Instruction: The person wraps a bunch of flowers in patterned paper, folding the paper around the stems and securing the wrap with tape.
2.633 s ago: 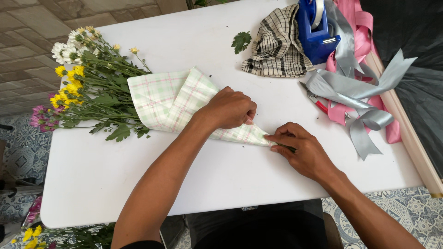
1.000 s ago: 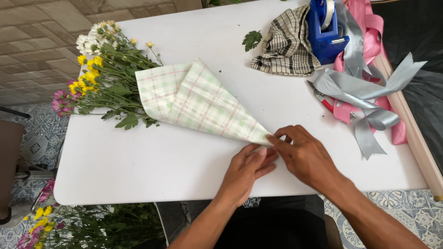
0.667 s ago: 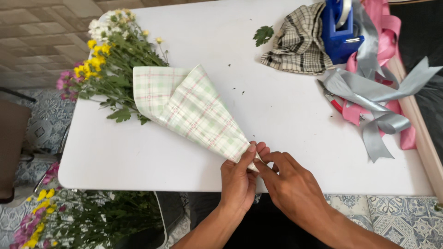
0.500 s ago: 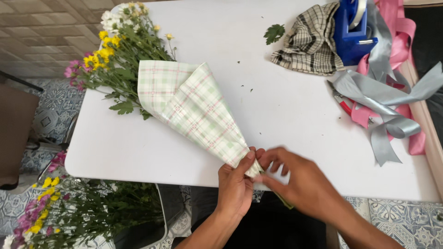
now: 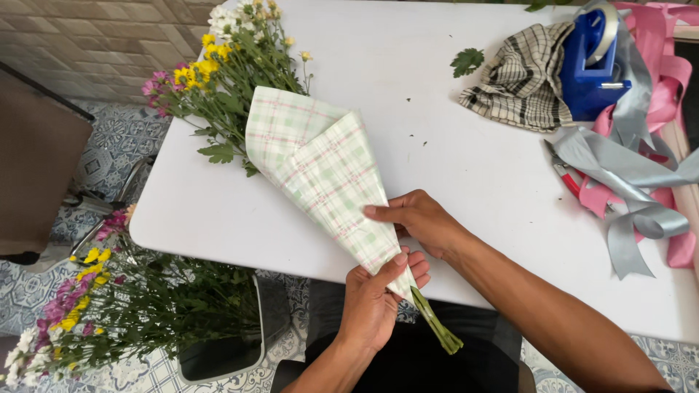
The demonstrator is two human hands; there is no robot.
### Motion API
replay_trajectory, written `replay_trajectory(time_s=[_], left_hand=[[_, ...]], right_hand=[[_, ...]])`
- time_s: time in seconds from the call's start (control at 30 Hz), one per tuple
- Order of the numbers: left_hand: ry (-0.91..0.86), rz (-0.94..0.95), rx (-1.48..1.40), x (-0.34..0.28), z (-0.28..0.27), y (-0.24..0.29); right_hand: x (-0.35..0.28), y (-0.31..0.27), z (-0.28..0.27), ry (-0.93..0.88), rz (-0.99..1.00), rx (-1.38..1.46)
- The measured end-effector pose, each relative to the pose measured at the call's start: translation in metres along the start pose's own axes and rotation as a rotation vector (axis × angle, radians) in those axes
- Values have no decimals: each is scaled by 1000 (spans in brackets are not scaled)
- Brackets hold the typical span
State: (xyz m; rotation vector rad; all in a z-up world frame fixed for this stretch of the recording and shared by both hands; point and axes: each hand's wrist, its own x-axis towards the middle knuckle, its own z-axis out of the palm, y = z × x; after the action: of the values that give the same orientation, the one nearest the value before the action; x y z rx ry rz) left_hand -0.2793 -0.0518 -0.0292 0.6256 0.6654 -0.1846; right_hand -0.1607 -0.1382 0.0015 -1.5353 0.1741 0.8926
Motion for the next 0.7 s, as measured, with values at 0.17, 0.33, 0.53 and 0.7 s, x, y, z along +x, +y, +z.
replay_trajectory(time_s=[0.17, 0.33, 0.53, 0.7], left_hand=[[8, -17, -2, 0, -8, -2], [11, -22, -6, -1, -13, -1], [20, -28, 4, -1, -20, 0], [31, -40, 6, -3, -22, 3]], right_hand=[[17, -10, 6, 94, -53, 24], [31, -34, 13, 144, -68, 44], [63, -49, 10, 179, -167, 91], [89, -60, 4, 190, -201, 89]])
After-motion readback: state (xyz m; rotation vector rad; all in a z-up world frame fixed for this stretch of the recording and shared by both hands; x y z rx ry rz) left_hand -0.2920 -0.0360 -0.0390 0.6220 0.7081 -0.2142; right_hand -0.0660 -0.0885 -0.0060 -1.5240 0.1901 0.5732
